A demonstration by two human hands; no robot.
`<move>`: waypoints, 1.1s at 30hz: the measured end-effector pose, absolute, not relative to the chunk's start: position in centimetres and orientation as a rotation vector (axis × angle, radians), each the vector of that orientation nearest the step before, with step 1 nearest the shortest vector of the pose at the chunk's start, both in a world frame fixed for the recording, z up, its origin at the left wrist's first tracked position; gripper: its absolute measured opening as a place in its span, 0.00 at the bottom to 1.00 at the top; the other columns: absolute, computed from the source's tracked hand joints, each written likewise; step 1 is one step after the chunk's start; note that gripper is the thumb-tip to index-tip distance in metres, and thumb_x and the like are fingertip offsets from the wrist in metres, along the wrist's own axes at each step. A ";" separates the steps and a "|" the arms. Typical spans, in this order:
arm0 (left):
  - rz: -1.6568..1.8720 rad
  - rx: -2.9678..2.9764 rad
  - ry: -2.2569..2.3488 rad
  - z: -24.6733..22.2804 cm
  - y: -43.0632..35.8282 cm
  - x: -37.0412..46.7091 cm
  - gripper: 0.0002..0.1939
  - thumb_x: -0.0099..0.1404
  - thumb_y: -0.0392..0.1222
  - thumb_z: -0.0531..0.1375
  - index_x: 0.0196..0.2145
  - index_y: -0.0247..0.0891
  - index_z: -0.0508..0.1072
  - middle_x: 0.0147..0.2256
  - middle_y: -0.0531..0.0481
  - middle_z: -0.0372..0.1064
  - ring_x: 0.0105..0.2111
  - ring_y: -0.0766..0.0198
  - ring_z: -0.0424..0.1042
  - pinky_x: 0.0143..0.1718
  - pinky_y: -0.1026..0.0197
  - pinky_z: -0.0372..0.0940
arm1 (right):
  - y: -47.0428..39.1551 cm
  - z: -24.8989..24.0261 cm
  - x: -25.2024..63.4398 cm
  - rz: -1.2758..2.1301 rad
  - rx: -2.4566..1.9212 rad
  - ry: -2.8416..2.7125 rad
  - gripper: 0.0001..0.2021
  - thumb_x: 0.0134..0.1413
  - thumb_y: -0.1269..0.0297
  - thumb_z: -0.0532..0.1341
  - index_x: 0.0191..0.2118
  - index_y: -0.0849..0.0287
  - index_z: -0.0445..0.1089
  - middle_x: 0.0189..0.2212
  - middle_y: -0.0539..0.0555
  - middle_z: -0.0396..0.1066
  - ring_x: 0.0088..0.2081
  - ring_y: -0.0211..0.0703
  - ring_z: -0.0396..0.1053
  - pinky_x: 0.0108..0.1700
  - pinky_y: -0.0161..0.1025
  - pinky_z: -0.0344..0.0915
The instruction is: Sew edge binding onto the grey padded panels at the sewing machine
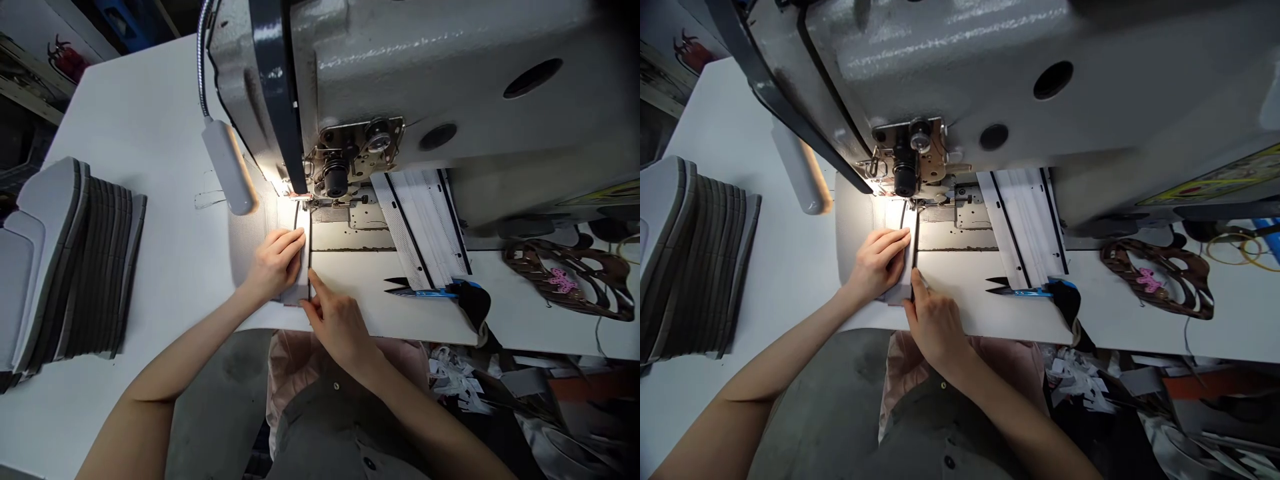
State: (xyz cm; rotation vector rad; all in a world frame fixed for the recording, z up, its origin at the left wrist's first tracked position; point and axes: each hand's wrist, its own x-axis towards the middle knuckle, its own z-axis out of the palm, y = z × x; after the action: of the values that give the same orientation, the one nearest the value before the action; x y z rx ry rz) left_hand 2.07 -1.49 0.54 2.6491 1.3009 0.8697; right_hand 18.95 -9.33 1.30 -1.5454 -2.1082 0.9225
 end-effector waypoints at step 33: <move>0.889 2.663 1.144 0.7 -3.5 0.8 0.12 0.71 0.35 0.57 0.50 0.40 0.76 0.47 0.42 0.76 0.45 0.58 0.73 0.45 0.53 0.72 | -7.7 0.4 21.0 0.299 -1.080 -2.382 0.15 0.64 0.74 0.55 0.31 0.59 0.76 0.24 0.50 0.71 0.27 0.36 0.60 0.30 0.39 0.47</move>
State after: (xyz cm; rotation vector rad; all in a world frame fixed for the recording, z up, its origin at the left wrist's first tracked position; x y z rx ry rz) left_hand 0.83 -3.54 0.66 2.6626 1.1438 0.8888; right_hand 20.98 -7.73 0.43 -1.0804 -2.3824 0.2987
